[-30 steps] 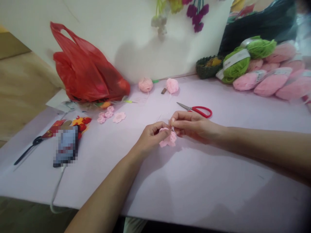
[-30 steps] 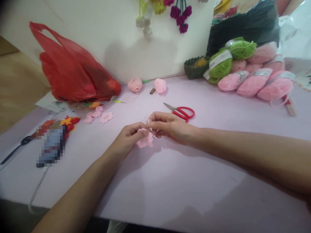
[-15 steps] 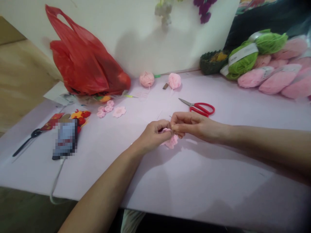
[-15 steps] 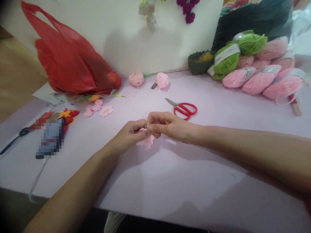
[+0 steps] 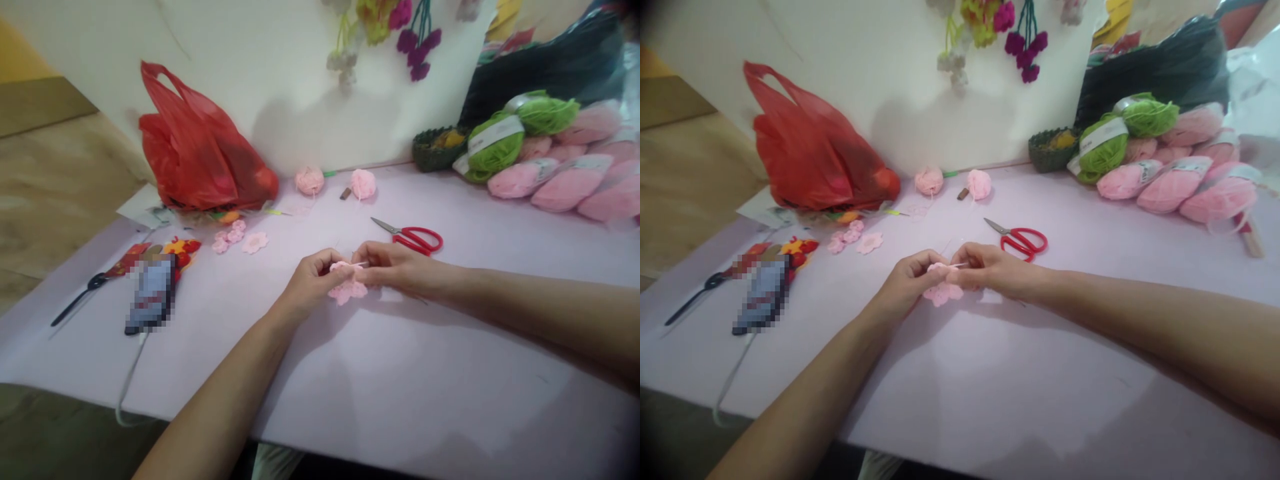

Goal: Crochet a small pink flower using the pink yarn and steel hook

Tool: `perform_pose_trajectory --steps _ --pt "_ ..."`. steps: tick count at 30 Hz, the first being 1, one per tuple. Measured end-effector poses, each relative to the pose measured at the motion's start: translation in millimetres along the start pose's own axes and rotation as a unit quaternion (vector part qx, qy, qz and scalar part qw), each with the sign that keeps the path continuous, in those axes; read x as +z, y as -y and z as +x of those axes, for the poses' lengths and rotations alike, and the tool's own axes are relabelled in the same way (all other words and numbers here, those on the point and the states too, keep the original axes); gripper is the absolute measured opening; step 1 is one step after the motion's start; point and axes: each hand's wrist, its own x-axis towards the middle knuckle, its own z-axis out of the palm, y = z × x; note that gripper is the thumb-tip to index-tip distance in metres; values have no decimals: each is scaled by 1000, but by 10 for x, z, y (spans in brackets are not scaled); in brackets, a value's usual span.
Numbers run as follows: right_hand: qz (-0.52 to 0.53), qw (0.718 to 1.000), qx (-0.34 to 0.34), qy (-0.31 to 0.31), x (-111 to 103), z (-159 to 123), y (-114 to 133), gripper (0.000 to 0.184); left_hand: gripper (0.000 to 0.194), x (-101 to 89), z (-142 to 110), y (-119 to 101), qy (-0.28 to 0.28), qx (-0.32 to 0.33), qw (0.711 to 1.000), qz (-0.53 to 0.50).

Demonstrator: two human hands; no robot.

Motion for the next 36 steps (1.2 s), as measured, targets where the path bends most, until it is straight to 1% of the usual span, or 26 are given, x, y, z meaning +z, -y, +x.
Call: perform_pose_trajectory --steps 2,5,8,10,12,14,16,19,20,21,22,23,25,26,27,28,29,30,31,32,33,35,36 --pt "-13 1000 13 0 19 4 3 24 28 -18 14 -1 -7 3 1000 11" --pt "8 999 31 -18 41 -1 26 23 32 -109 29 -28 -31 9 998 49" --pt "46 998 37 -23 47 -7 33 20 38 -282 32 -99 -89 20 988 127" --pt "64 997 44 -22 42 -6 22 19 33 -416 29 -155 -159 43 965 202" --pt "81 995 53 -22 33 0 7 19 28 -538 23 -191 -226 69 932 273" --pt "103 993 56 -21 24 7 -3 21 31 -631 10 -196 -254 75 906 329" --pt "123 991 56 -19 17 12 -4 26 34 -685 -14 -179 -242 56 894 374" --pt "133 989 59 -16 12 14 5 30 34 -697 -67 -177 -164 16 893 418" --pt "135 989 62 -16 12 14 8 30 33 -691 -84 -193 -141 11 892 430" --pt "137 988 66 -15 11 13 9 30 33 -685 -100 -216 -134 16 887 442" --pt "141 987 70 -14 10 11 9 30 34 -683 -112 -243 -143 30 877 457" --pt "146 987 72 -11 10 9 9 29 36 -685 -121 -270 -174 58 859 478" --pt "158 985 69 -3 8 1 11 28 38 -703 -128 -308 -252 104 811 518" --pt "163 985 64 0 9 -4 15 27 39 -716 -129 -315 -273 106 787 544" --pt "167 984 54 0 10 -10 21 26 40 -725 -130 -314 -273 92 768 572" --pt "167 985 40 -1 12 -17 30 24 40 -729 -132 -308 -250 66 758 599" --pt "160 987 23 -4 15 -25 41 22 41 -726 -136 -301 -217 38 754 619" --pt "150 989 3 -8 20 -33 53 20 42 -714 -142 -296 -188 19 758 624" --pt "138 990 -19 -11 24 -41 63 18 42 -696 -151 -296 -172 19 767 618" --pt "128 991 -41 -13 29 -48 71 17 41 -675 -160 -302 -190 37 772 606" --pt "121 991 -60 -13 33 -54 74 16 38 -653 -170 -313 -227 65 770 593" --pt "115 990 -86 -11 38 -60 69 16 28 -615 -187 -347 -306 114 745 582" --pt "113 989 -92 -13 39 -61 61 16 23 -600 -194 -365 -333 133 731 580"
